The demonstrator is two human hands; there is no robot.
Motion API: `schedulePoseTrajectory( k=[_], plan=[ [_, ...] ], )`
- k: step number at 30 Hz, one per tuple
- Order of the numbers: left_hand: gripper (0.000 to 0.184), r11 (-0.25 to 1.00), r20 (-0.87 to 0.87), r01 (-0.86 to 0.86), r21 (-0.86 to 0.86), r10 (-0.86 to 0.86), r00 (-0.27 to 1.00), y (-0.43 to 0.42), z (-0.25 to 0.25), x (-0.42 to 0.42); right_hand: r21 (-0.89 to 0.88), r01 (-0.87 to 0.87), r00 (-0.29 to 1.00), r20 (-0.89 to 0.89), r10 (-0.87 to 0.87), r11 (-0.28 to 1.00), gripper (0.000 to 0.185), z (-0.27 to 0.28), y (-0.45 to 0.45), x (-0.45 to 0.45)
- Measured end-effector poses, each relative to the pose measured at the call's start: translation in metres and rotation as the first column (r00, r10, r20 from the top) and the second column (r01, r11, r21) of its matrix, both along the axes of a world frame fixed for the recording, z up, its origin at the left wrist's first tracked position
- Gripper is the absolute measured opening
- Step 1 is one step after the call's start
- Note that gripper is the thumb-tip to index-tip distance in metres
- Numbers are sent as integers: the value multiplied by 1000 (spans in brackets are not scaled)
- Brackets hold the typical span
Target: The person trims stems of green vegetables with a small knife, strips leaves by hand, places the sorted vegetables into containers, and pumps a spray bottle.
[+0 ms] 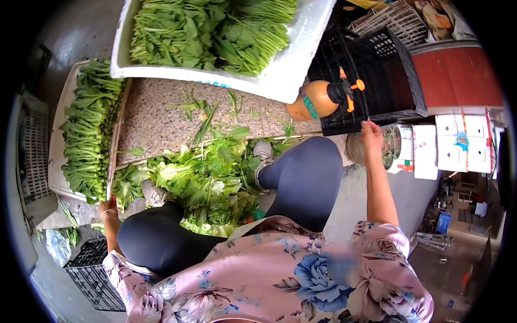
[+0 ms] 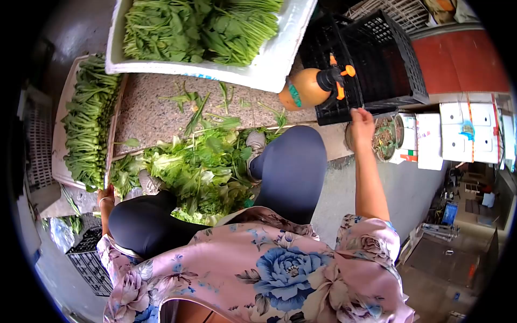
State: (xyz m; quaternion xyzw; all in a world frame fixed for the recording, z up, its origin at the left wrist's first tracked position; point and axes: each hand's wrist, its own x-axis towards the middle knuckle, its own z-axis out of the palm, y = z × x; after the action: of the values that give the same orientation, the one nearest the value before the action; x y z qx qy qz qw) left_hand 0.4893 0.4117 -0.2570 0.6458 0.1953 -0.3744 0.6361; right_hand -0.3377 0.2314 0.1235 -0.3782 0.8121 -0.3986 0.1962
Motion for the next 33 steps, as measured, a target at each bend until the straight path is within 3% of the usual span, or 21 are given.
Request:
schedulePoseTrajectory(
  k=[2,3,5,7,8,9,11,13,15,17,19,21,23,25,26,27,28,31,33],
  plan=[
    [25,993,139,-38,115,22,990,-10,14,-17,68,-60,995,82,54,996,61,-13,-11,11],
    [25,995,93,-50,91,41,995,-8,12,-16,83,-84,995,66,79,993,62,-25,-21,7],
    [27,992,-41,-124,-8,124,991,12,8,-11,184,-143,968,229,99,973,60,-25,-41,12],
    [32,976,-165,-216,-38,207,964,26,12,-15,154,-201,875,471,107,968,28,-44,-71,14],
    [36,958,-213,-281,60,287,934,21,33,-29,-3,-204,730,666,154,979,26,-66,-85,1],
    [43,981,-225,-190,-30,179,958,29,45,-36,-175,-304,503,805,314,936,20,-76,-92,-13],
    [48,915,-35,-127,382,152,988,21,110,-72,-247,-201,604,731,318,948,12,-75,-95,-13],
    [41,952,-82,-51,302,79,993,31,146,-77,-273,-120,721,637,273,955,19,-66,-97,1],
    [35,949,-37,161,269,-157,987,41,176,-73,-294,-55,683,686,250,954,25,-57,-95,-2],
    [36,951,59,198,239,-217,974,35,201,-71,-288,-48,680,692,243,956,28,-41,-82,-21],
    [27,949,151,214,229,-252,956,9,246,-95,-369,-36,702,652,286,929,37,23,-47,25],
    [24,920,202,347,182,-381,902,-19,283,-122,-391,-132,599,701,387,911,44,52,-31,12],
    [31,790,304,573,219,-613,729,-52,315,-148,-432,-241,618,623,480,869,48,90,-13,22],
    [36,518,445,751,409,-832,331,-84,361,-187,-479,-422,542,547,638,770,50,127,-1,31],
    [38,382,489,789,481,-864,121,-96,392,-216,-513,-423,537,522,663,747,49,144,4,40],
    [40,369,609,862,349,-788,90,-103,395,-239,-549,-426,528,495,690,719,49,160,10,54],
    [40,239,605,925,295,-796,13,-109,415,-262,-588,-472,496,439,749,657,47,172,14,64],
    [38,-16,687,974,226,-706,-171,-119,420,-323,-610,-598,257,469,845,520,44,198,13,96],
    [35,-40,696,999,19,-717,-42,-128,387,-348,-586,-621,221,506,834,520,45,205,11,133]
  ],
)
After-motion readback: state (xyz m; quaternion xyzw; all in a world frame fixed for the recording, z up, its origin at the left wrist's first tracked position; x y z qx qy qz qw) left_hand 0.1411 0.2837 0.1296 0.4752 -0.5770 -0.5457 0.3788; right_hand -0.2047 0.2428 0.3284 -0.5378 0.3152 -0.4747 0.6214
